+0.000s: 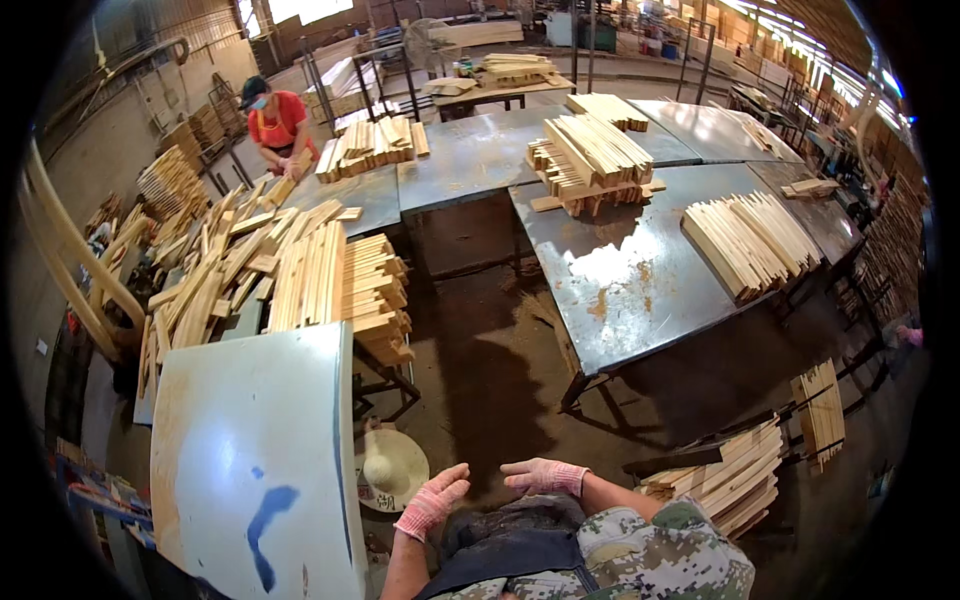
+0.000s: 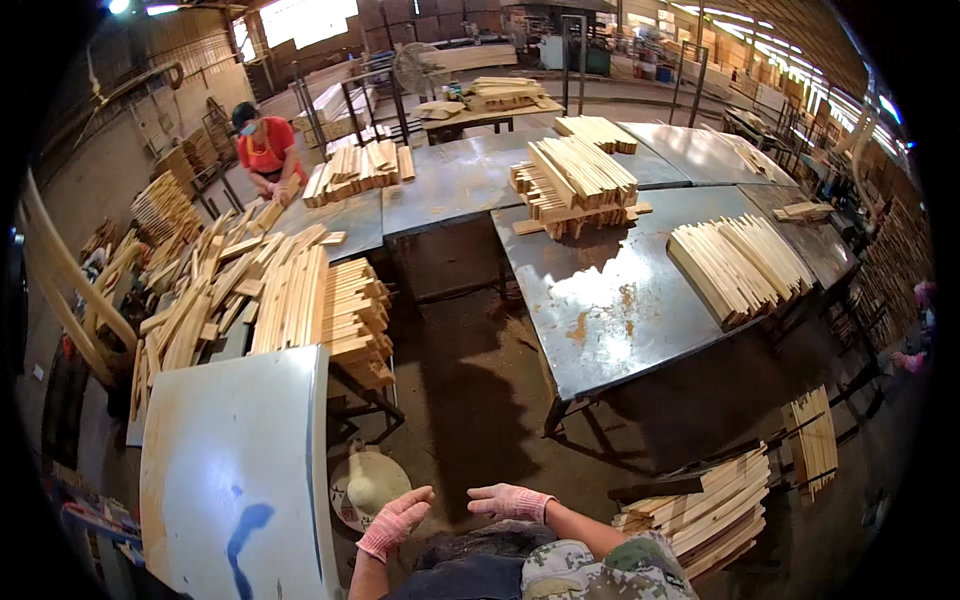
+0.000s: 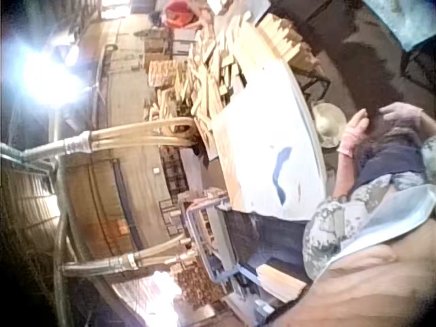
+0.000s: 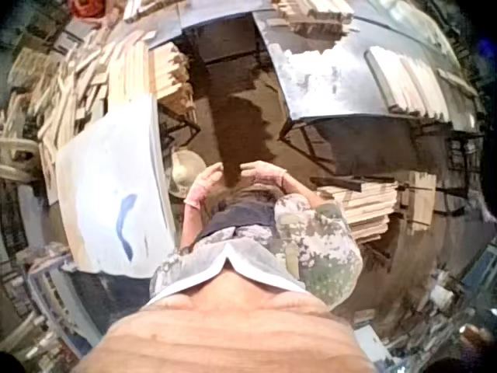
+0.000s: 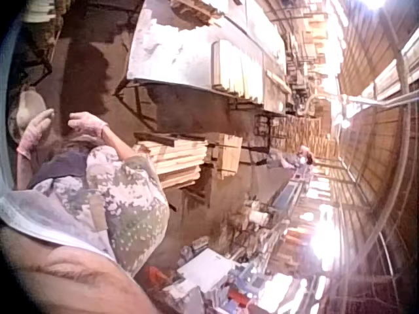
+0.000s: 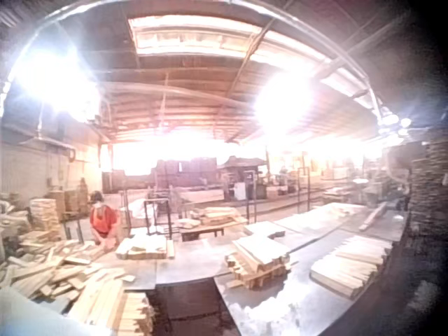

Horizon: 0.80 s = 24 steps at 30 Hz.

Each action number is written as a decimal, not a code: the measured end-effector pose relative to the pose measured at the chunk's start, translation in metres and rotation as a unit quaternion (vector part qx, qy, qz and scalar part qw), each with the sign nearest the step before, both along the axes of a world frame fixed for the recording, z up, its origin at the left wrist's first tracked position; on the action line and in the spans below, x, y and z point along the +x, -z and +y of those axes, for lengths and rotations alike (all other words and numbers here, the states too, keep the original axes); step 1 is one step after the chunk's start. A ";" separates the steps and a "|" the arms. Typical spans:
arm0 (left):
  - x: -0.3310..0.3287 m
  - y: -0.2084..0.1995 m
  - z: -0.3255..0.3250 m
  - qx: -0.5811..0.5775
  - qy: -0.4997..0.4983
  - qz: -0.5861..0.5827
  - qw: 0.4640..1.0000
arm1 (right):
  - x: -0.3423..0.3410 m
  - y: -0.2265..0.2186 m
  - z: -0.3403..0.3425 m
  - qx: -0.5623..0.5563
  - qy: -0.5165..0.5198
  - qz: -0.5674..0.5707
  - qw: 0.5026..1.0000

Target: The person repeatedly picks up stacks of light-colored wooden planks from a metal workbench and places them onto a conveyor belt. The person wears pink gloves and a camouflage shirt while performing this repetitive stacking task in a workshop environment.

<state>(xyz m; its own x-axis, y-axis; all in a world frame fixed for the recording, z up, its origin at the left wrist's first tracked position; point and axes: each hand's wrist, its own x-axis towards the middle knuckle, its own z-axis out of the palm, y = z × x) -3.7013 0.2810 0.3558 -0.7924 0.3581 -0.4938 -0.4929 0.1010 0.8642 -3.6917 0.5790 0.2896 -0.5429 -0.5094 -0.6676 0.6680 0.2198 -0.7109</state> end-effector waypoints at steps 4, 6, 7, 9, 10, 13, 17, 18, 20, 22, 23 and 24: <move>-0.095 0.018 0.016 -0.056 0.090 -0.047 0.993 | -0.059 0.015 0.020 -0.021 0.125 -0.065 0.990; -0.139 0.035 0.017 -0.064 0.087 -0.030 0.994 | -0.082 0.078 0.028 -0.144 0.183 -0.137 0.963; -0.169 0.026 0.021 -0.040 0.050 -0.045 0.997 | -0.112 0.067 0.034 -0.112 0.175 -0.125 0.970; -0.230 0.050 0.026 -0.076 0.060 -0.034 0.995 | -0.168 0.052 0.043 0.032 0.151 -0.070 0.986; -0.263 0.059 0.025 -0.096 0.069 -0.028 0.993 | -0.197 0.069 0.050 0.073 0.129 -0.056 0.987; -0.384 0.080 0.051 -0.181 0.112 0.045 0.976 | -0.302 0.042 0.080 0.116 0.155 -0.024 0.981; -0.513 0.061 0.095 -0.222 0.208 0.137 0.943 | -0.421 0.007 0.102 0.142 0.191 -0.010 0.971; -0.540 0.055 0.112 -0.219 0.225 0.153 0.937 | -0.440 0.025 0.109 0.099 0.249 0.009 0.964; -0.588 0.046 0.137 -0.208 0.257 0.167 0.929 | -0.489 0.020 0.114 0.133 0.206 0.012 0.969; -0.632 0.052 0.162 -0.191 0.283 0.152 0.928 | -0.531 0.031 0.117 0.130 0.212 0.002 0.969; -0.651 0.064 0.171 -0.176 0.288 0.140 0.931 | -0.551 0.038 0.119 0.129 0.215 -0.005 0.968; -0.670 0.078 0.180 -0.161 0.294 0.128 0.934 | -0.572 0.044 0.124 0.110 0.207 -0.010 0.972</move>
